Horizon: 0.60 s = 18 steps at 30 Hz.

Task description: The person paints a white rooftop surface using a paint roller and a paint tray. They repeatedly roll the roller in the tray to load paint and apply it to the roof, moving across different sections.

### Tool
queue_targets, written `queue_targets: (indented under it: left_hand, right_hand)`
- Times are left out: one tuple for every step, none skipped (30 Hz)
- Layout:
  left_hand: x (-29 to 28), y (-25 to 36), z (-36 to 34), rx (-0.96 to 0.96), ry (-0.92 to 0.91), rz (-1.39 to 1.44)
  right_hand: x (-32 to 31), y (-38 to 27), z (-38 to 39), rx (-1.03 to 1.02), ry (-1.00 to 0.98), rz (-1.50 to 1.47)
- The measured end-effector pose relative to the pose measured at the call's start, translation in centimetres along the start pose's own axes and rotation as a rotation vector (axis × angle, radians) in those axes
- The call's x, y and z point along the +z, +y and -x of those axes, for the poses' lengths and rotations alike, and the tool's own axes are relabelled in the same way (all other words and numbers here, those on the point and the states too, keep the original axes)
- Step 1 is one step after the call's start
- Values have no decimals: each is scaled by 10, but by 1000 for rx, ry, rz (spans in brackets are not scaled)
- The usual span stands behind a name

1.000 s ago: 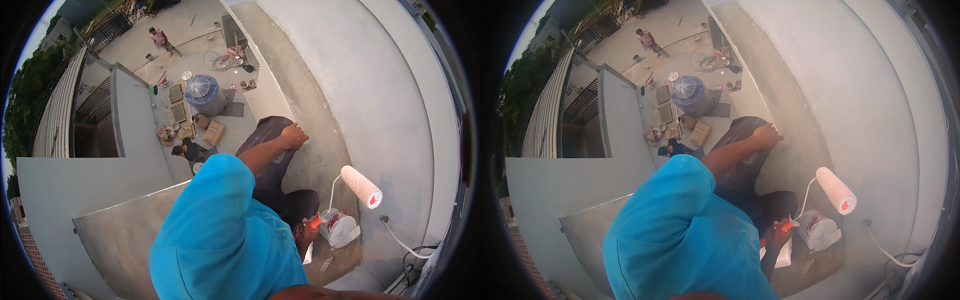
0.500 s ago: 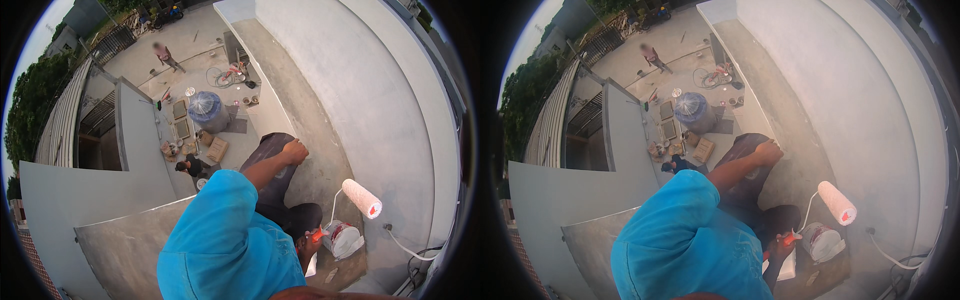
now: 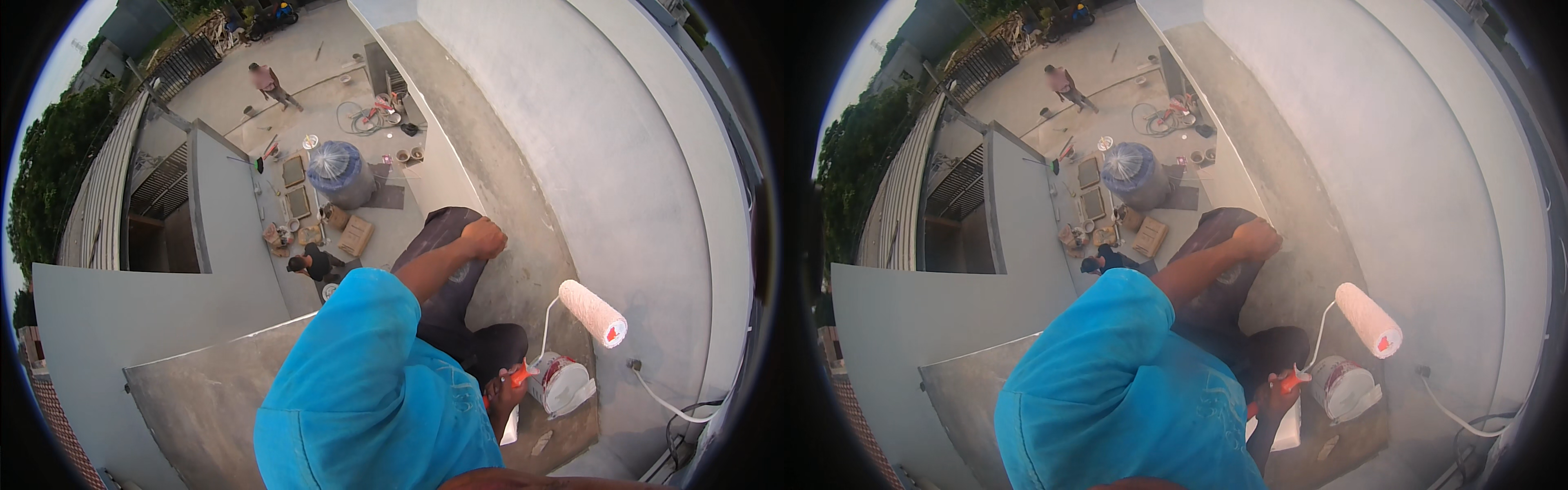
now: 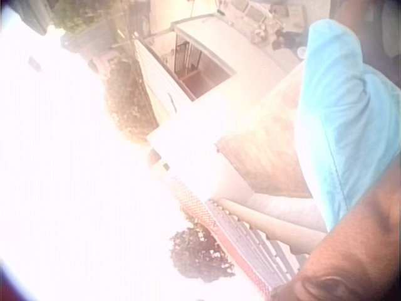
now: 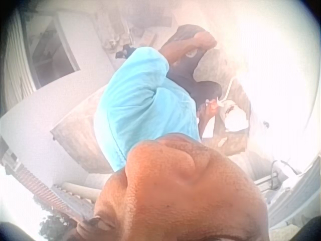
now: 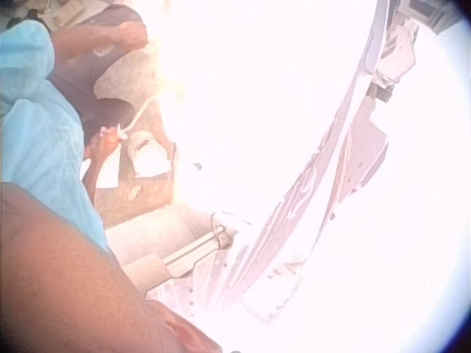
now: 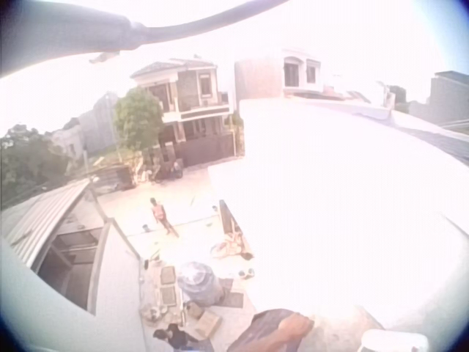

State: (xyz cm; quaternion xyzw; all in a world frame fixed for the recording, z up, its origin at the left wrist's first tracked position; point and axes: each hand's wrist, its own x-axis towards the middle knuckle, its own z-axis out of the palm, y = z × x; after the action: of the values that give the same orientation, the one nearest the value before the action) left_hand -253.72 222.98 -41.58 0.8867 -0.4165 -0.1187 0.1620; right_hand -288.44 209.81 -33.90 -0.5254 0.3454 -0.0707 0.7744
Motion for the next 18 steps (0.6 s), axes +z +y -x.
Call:
queue_targets:
  left_hand:
    - [0,1,-2,1,-2,13]
    - [-1,2,-4,-3,38,41]
    - [-2,2,-7,20,68,82]
    - [5,-4,-6,19,196,170]
    - [-1,-3,-2,-1,300,289]
    - [-2,-3,3,-33,443,346]
    - [-11,5,6,-176,467,440]
    - [-8,1,13,-250,585,520]
    - [-22,12,16,-383,529,600]
    - [-22,13,21,-380,557,621]
    - [-22,16,26,-391,591,640]
    - [-22,24,30,-394,579,644]
    - [-22,31,33,-399,570,648]
    - [-22,35,39,-412,557,659]
    - [-21,36,43,-402,586,657]
    - [-21,38,46,-392,616,656]
    - [-19,39,50,-391,646,657]
    - [-18,40,52,-375,655,658]
  right_hand:
    - [2,2,-3,-6,-6,38]
    - [3,5,-8,-17,6,73]
    - [3,1,-7,-31,50,109]
    - [23,-19,-8,-4,54,128]
    - [41,-38,-16,-59,67,208]
    - [48,-50,-29,-115,27,257]
    - [53,-67,-40,-167,-17,222]
    - [57,-72,-53,-269,-6,366]
    - [57,-75,-66,-369,8,506]
    - [66,-84,-69,-382,13,455]
    - [78,-98,-68,-393,4,406]
    - [81,-107,-70,-399,-17,364]
    - [77,-111,-75,-453,4,425]
    - [75,-112,-76,-499,26,494]
    - [75,-113,-77,-545,47,564]
    - [75,-115,-78,-561,55,587]
    - [74,-114,-78,-571,56,617]
    - [73,-114,-78,-582,58,646]
